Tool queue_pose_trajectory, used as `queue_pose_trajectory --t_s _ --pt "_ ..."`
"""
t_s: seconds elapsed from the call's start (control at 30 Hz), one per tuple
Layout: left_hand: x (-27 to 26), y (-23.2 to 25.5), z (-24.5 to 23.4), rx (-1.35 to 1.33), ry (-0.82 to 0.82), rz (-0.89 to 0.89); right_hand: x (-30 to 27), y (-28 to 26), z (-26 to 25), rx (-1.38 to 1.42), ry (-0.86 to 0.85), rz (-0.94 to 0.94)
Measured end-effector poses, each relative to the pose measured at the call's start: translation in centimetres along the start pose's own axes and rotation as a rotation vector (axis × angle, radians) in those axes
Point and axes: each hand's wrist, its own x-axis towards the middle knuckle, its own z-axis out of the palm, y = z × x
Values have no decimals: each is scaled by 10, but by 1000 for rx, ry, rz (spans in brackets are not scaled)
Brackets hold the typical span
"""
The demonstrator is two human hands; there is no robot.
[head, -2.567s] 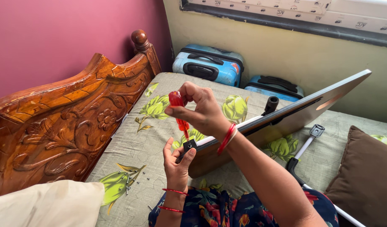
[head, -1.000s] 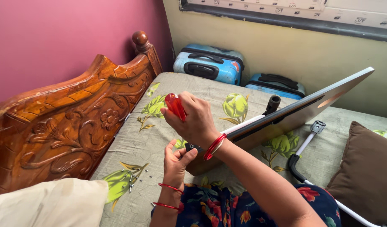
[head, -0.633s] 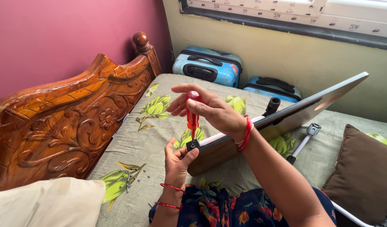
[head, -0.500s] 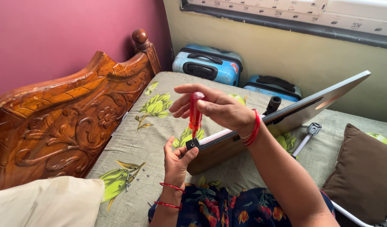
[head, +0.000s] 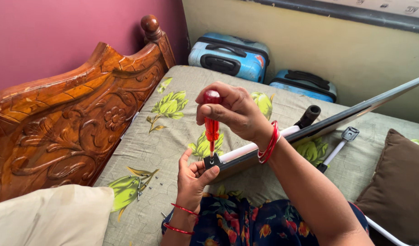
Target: The person assembles a wooden lap desk by attaching metal legs to the underside using a red screwdriver. They insert screws into the leg brackets and tighten them, working on one corner at a time.
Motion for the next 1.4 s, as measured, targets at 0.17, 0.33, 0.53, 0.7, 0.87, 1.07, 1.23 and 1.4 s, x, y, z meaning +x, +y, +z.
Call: queue_pose_trajectory --t_s 0.17,0.33,0.53,0.7,0.87,1.07,1.23,1.4 --pt "8 7 7 -28 57 10 -6 -11 23 -533 202 -199" --pt "18 20 9 -56 57 -7 -10 -21 34 -788 253 -241" --pt "12 20 12 -33 51 19 -8 -40 26 -461 -51 -85" --pt "15 18 9 -36 54 17 -6 -41 18 -559 -168 -94" --pt "14 18 9 -36 34 44 -8 -33 29 -655 -189 -184" --pt "12 21 8 -65 11 48 -5 -26 35 -674 -165 -238" --pt "16 19 5 -52 9 32 -4 -19 37 -670 -71 -220" --pt "16 11 1 -48 -14 44 -9 -9 48 -747 78 -240"
